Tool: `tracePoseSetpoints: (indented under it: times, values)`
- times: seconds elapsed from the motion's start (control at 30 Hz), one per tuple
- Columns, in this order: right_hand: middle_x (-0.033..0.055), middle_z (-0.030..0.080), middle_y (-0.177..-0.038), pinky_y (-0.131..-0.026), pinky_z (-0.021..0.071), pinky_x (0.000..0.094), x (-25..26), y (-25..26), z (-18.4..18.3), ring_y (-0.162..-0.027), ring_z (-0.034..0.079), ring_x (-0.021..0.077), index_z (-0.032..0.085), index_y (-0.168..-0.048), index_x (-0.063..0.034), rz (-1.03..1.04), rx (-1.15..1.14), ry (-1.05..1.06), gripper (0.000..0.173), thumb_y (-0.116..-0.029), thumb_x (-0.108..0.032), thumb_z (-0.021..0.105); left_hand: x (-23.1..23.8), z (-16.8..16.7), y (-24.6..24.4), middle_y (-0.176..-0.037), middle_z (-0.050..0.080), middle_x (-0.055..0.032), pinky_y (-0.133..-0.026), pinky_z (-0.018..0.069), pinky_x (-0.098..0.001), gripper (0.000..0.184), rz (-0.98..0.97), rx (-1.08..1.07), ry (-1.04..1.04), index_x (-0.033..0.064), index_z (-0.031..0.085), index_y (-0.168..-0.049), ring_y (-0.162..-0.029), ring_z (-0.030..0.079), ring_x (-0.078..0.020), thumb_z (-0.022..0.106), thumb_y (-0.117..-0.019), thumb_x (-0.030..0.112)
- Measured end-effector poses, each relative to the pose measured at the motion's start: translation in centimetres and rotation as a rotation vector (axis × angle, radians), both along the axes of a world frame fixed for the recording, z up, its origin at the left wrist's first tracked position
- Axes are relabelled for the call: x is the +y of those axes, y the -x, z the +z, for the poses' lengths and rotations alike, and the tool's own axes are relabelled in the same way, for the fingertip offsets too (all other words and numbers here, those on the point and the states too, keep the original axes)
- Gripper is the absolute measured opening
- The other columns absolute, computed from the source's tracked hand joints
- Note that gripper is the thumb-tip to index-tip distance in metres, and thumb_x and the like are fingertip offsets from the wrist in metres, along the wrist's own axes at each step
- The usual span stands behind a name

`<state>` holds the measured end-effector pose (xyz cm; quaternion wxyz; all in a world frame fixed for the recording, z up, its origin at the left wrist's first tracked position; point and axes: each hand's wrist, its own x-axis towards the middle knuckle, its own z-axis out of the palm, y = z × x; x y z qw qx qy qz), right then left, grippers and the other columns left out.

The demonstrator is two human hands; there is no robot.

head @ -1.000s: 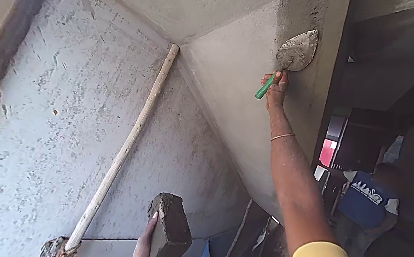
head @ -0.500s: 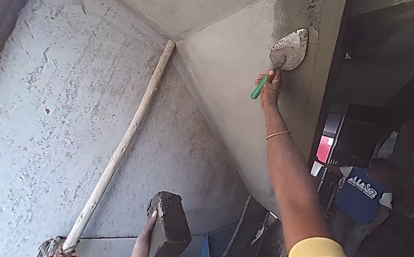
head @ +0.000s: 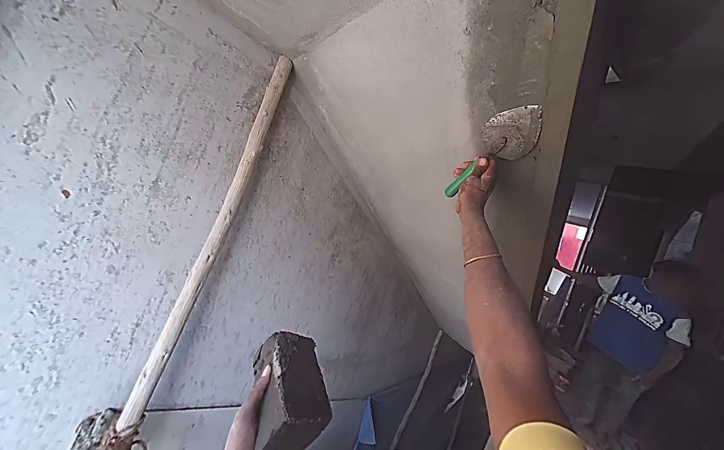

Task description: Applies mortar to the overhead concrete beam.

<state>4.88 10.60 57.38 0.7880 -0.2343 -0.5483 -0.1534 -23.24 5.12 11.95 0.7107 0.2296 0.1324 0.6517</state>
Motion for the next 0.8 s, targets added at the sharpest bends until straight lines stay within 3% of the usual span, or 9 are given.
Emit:
tracePoseSetpoints:
  times: [0.2, 0.33, 0.47, 0.53, 0.67, 0.8]
  values:
    - [0.0082, 0.065, -0.099, -0.081, 0.0607, 0.0364, 2.2, -7.5, -6.0, -0.084, 0.069, 0.0172, 0.05, -0.128, -0.0021, 0.03, -0.006, 0.08, 0.036, -0.1125, -0.028, 0.03, -0.3, 0.0, -0.1, -0.1, 0.076, -0.003, -0.08, 0.063, -0.0381, 0.045, -0.038, -0.019, -0.019, 0.0167, 0.065, -0.118, -0.093, 0.074, -0.014, 0.031, -0.1092, 0.044]
    - [0.0123, 0.066, -0.094, -0.075, 0.0599, 0.0327, 2.1, -9.9, -13.5, -0.079, 0.069, 0.0167, 0.051, -0.126, 0.0074, -0.107, -0.05, 0.261, 0.034, -0.1113, -0.017, 0.033, -0.6, 0.7, -0.2, -0.101, 0.076, -0.0079, -0.076, 0.0641, -0.0403, 0.048, -0.107, -0.052, -0.046, 0.0142, 0.066, -0.118, -0.091, 0.075, -0.0186, 0.03, -0.1083, 0.045]
    - [0.004, 0.065, -0.086, -0.063, 0.0602, 0.0267, -2.1, -3.7, -24.8, -0.068, 0.066, 0.0101, 0.052, -0.117, 0.0062, -0.025, -0.225, 0.503, 0.029, -0.1022, -0.019, 0.053, -0.8, 0.4, 0.5, -0.106, 0.074, -0.0134, -0.082, 0.0625, -0.0452, 0.054, -0.163, -0.094, -0.047, 0.0106, 0.064, -0.124, -0.097, 0.073, -0.0242, 0.028, -0.1084, 0.048]
    - [0.0037, 0.066, -0.086, -0.058, 0.0581, 0.0244, -5.0, -0.7, -30.7, -0.065, 0.065, 0.0072, 0.059, -0.116, 0.0043, -0.078, -0.293, 0.623, 0.037, -0.0959, -0.027, 0.063, -0.4, 0.3, 0.4, -0.109, 0.073, -0.0142, -0.084, 0.0617, -0.0459, 0.056, -0.154, -0.096, -0.058, 0.0094, 0.061, -0.128, -0.1, 0.073, -0.0249, 0.027, -0.1089, 0.049]
    - [0.0136, 0.07, -0.106, -0.076, 0.0597, 0.0326, -9.6, 2.5, -39.4, -0.084, 0.069, 0.0144, 0.066, -0.125, 0.0017, -0.197, -0.517, 0.831, 0.053, -0.0985, -0.044, 0.058, 0.0, -0.1, 0.1, -0.114, 0.072, -0.0141, -0.086, 0.0611, -0.0456, 0.057, -0.085, -0.032, -0.068, 0.0095, 0.055, -0.136, -0.103, 0.071, -0.0247, 0.025, -0.1089, 0.049]
    - [0.0127, 0.074, -0.093, -0.076, 0.0601, 0.0404, -13.8, 5.8, -43.6, -0.082, 0.072, 0.0212, 0.073, -0.11, 0.0005, -0.316, -0.566, 0.841, 0.045, -0.0965, -0.04, 0.059, 0.4, -0.8, -0.4, -0.123, 0.067, -0.0137, -0.089, 0.0599, -0.0437, 0.054, 0.062, 0.074, -0.049, 0.0119, 0.028, -0.155, -0.108, 0.069, -0.0226, 0.026, -0.11, 0.042]
